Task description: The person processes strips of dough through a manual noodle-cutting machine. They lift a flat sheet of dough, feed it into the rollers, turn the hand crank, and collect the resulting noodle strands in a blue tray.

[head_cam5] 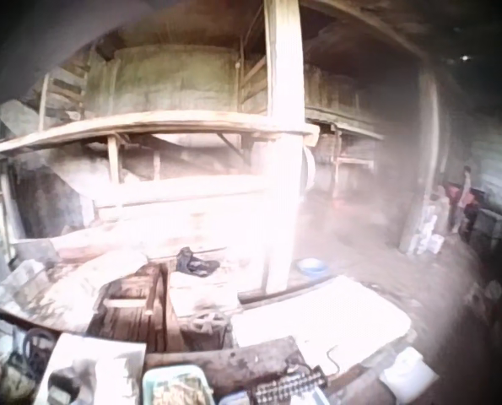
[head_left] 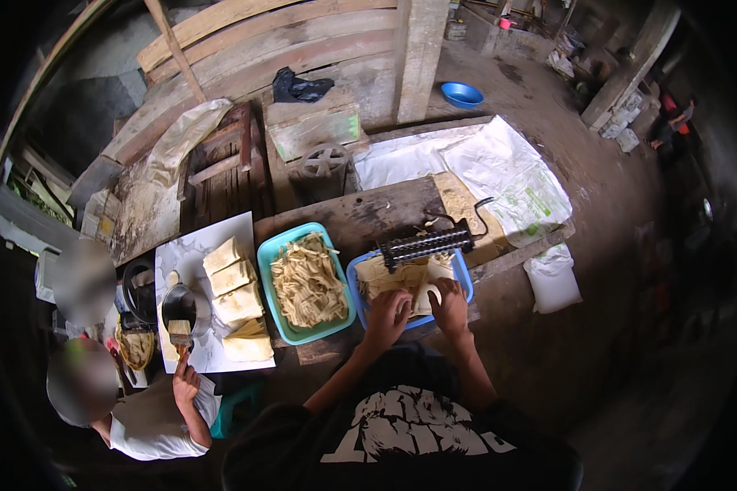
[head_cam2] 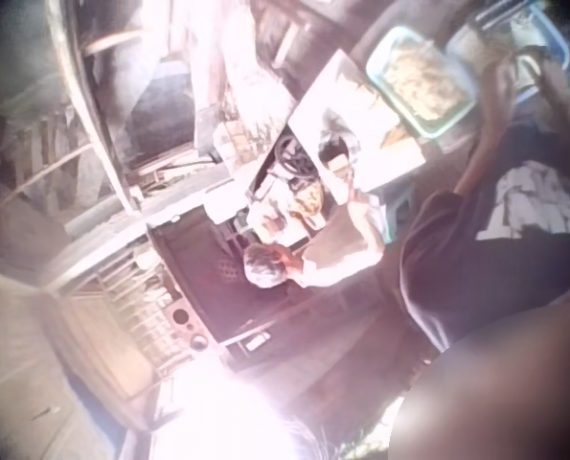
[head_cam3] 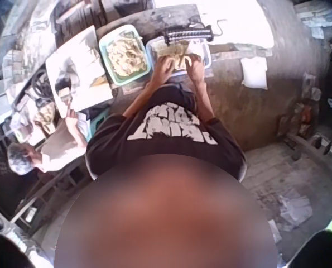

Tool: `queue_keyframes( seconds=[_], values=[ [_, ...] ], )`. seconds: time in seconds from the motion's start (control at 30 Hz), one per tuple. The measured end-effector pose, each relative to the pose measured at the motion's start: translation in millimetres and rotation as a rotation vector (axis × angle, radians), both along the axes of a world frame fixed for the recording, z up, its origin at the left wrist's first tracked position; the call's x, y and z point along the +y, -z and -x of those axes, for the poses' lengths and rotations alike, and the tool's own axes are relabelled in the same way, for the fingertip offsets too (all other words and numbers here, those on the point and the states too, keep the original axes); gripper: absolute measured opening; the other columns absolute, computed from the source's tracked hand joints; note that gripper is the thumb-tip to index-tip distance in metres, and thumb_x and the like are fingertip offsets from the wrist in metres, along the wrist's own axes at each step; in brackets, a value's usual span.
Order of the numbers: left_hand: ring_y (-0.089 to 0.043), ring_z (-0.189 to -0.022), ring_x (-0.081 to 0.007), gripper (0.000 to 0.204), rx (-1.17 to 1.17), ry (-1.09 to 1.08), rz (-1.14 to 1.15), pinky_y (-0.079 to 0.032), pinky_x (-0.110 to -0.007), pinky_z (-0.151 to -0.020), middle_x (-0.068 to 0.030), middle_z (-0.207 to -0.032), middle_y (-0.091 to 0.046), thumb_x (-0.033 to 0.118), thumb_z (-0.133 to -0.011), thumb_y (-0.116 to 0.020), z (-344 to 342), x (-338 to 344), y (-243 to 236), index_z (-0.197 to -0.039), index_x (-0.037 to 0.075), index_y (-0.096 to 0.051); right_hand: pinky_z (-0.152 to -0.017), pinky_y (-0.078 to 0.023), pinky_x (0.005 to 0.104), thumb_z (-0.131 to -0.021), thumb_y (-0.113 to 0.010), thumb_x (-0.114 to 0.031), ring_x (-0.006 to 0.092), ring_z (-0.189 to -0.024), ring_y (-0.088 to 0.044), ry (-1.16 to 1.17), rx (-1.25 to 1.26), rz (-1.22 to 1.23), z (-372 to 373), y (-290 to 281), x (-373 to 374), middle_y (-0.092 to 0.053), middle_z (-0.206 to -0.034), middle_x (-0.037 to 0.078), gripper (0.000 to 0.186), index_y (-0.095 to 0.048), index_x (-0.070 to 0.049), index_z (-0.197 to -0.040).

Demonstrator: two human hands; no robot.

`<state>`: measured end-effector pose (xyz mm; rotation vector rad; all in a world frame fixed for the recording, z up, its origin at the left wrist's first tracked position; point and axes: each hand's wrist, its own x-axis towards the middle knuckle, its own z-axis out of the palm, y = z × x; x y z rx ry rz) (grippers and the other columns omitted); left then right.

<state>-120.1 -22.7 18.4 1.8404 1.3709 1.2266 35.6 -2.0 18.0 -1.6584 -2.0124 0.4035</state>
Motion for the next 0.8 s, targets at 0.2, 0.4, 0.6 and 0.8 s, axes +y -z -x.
queue_keyframes(
  seconds=[0.2, 0.4, 0.6, 0.8],
  values=[
    [-0.049, -0.091, -0.0321, 0.025, 0.094, -0.031, 0.038, -0.037, -0.04, -0.079, -0.0139, -0.097, -0.053, 0.009, -0.077, -0.054, -113.4, 28.1, 17.1, -0.101, 0.005, -0.049, -0.08, -0.036, 0.0384, -0.073, -0.057, -0.018, 0.0261, -0.1, -0.046, -0.025, -0.216, -0.001, -87.8, 15.2, 44.0, -0.053, -0.106, 0.011, 0.027, -0.056, -0.007, -0.097],
    [-0.048, -0.095, -0.0358, 0.032, 0.068, -0.172, 0.05, -0.037, -0.042, -0.082, -0.0179, -0.102, -0.051, 0.008, -0.077, -0.054, -172.6, 38.6, 36.1, -0.108, 0.003, -0.046, -0.076, -0.036, 0.0395, -0.071, -0.056, -0.02, 0.0274, -0.093, -0.048, -0.012, -0.124, -0.028, -136.2, 54.6, 59.4, -0.054, -0.095, 0.009, 0.021, -0.057, -0.01, -0.089],
    [-0.047, -0.098, -0.0364, 0.032, 0.024, -0.218, 0.164, -0.037, -0.041, -0.085, -0.0183, -0.106, -0.051, 0.007, -0.078, -0.053, -203.7, 36.6, 31.8, -0.109, 0.003, -0.046, -0.075, -0.036, 0.0394, -0.071, -0.059, -0.02, 0.0269, -0.086, -0.051, -0.052, -0.083, 0.01, -159.9, 33.6, 71.3, -0.058, -0.082, 0.008, 0.013, -0.059, -0.01, -0.081],
    [-0.044, -0.106, -0.0329, 0.04, 0.147, -0.164, 0.056, -0.035, -0.04, -0.09, -0.0157, -0.111, -0.05, 0.003, -0.074, -0.056, -207.0, 40.4, 22.1, -0.112, 0.003, -0.046, -0.076, -0.036, 0.0384, -0.073, -0.057, -0.017, 0.0252, -0.087, -0.052, -0.122, 0.007, -0.123, -174.0, 35.0, 58.1, -0.059, -0.081, 0.007, 0.012, -0.057, -0.009, -0.082]
  ],
)
